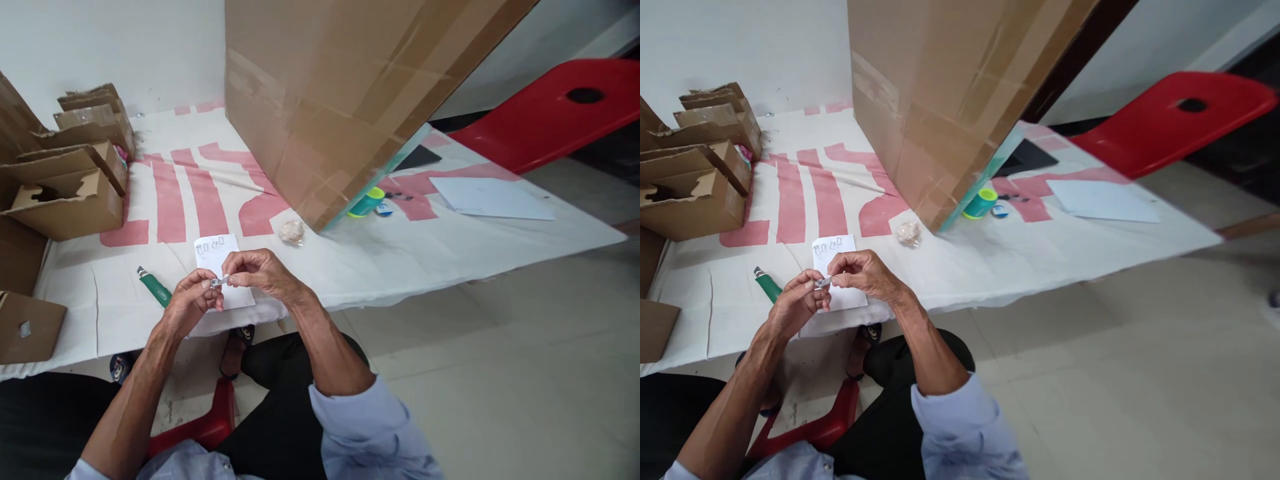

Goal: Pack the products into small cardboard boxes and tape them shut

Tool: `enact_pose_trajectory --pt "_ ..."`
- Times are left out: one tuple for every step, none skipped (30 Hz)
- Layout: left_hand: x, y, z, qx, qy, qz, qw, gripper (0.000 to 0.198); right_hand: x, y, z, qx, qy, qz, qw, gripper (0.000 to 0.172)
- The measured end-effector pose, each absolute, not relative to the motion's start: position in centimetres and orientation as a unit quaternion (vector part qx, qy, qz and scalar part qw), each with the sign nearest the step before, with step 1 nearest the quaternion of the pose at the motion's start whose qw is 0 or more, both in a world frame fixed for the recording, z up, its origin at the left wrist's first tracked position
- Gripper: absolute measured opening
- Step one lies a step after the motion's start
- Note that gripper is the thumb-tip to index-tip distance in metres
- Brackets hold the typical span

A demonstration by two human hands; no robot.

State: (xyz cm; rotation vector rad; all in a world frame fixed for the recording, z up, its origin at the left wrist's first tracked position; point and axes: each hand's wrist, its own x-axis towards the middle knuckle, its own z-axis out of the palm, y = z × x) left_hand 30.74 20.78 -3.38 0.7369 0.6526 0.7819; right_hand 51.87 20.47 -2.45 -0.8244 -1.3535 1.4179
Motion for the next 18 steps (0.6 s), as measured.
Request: enact_pose_trajectory --pt "30.8 20.7 -3.4 0.345 0.305 0.364 0.81 0.046 51.8 20.5 -2.6 -0.34 -0.562 0.572 0.492 0.008" --pt "30.9 20.7 -3.4 0.347 0.306 0.361 0.81 0.047 51.8 20.6 -2.6 -0.341 -0.567 0.562 0.497 0.007" --pt "31.0 20.6 -3.4 0.349 0.31 0.357 0.809 0.048 51.8 20.6 -2.7 -0.341 -0.573 0.552 0.501 0.007" --pt "31.1 20.6 -3.3 0.35 0.315 0.351 0.809 0.049 51.8 20.6 -2.7 -0.339 -0.58 0.544 0.503 0.006" --pt "31.2 20.6 -3.1 0.35 0.322 0.346 0.809 0.05 51.7 20.6 -2.7 -0.337 -0.587 0.538 0.502 0.005" --pt "31.2 20.5 -2.9 0.349 0.329 0.341 0.808 0.051 51.7 20.6 -2.6 -0.334 -0.595 0.534 0.5 0.004" --pt "31.3 20.5 -2.8 0.348 0.336 0.336 0.808 0.051 51.7 20.5 -2.6 -0.332 -0.602 0.53 0.497 0.004" --pt "31.4 20.5 -2.6 0.347 0.341 0.332 0.808 0.051 51.7 20.5 -2.5 -0.331 -0.608 0.526 0.494 0.003" --pt "31.4 20.5 -2.4 0.348 0.345 0.33 0.807 0.05 51.7 20.4 -2.4 -0.332 -0.613 0.524 0.49 0.003" --pt "31.5 20.5 -2.3 0.35 0.348 0.33 0.805 0.049 51.7 20.4 -2.3 -0.333 -0.616 0.523 0.485 0.004" --pt "31.5 20.5 -2.3 0.355 0.351 0.333 0.8 0.048 51.7 20.3 -2.2 -0.336 -0.617 0.525 0.48 0.004" --pt "31.5 20.4 -2.3 0.361 0.356 0.342 0.791 0.047 51.7 20.3 -2.1 -0.339 -0.615 0.529 0.476 0.004" --pt "31.5 20.4 -2.3 0.37 0.363 0.356 0.778 0.046 51.8 20.3 -2.0 -0.345 -0.608 0.537 0.472 0.005" --pt "31.5 20.4 -2.4 0.383 0.373 0.372 0.759 0.045 51.8 20.2 -2.0 -0.352 -0.599 0.547 0.468 0.007" --pt "31.4 20.3 -2.4 0.402 0.386 0.39 0.733 0.043 51.9 20.2 -2.0 -0.359 -0.587 0.558 0.464 0.01" --pt "31.4 20.2 -2.5 0.429 0.401 0.408 0.699 0.041 51.9 20.2 -2.0 -0.366 -0.575 0.57 0.459 0.013" --pt "31.4 20.1 -2.5 0.463 0.417 0.423 0.658 0.038 51.9 20.3 -2.0 -0.37 -0.565 0.582 0.452 0.017" --pt "31.4 20.0 -2.5 0.501 0.431 0.437 0.61 0.036 51.9 20.3 -2.1 -0.372 -0.559 0.593 0.444 0.02"
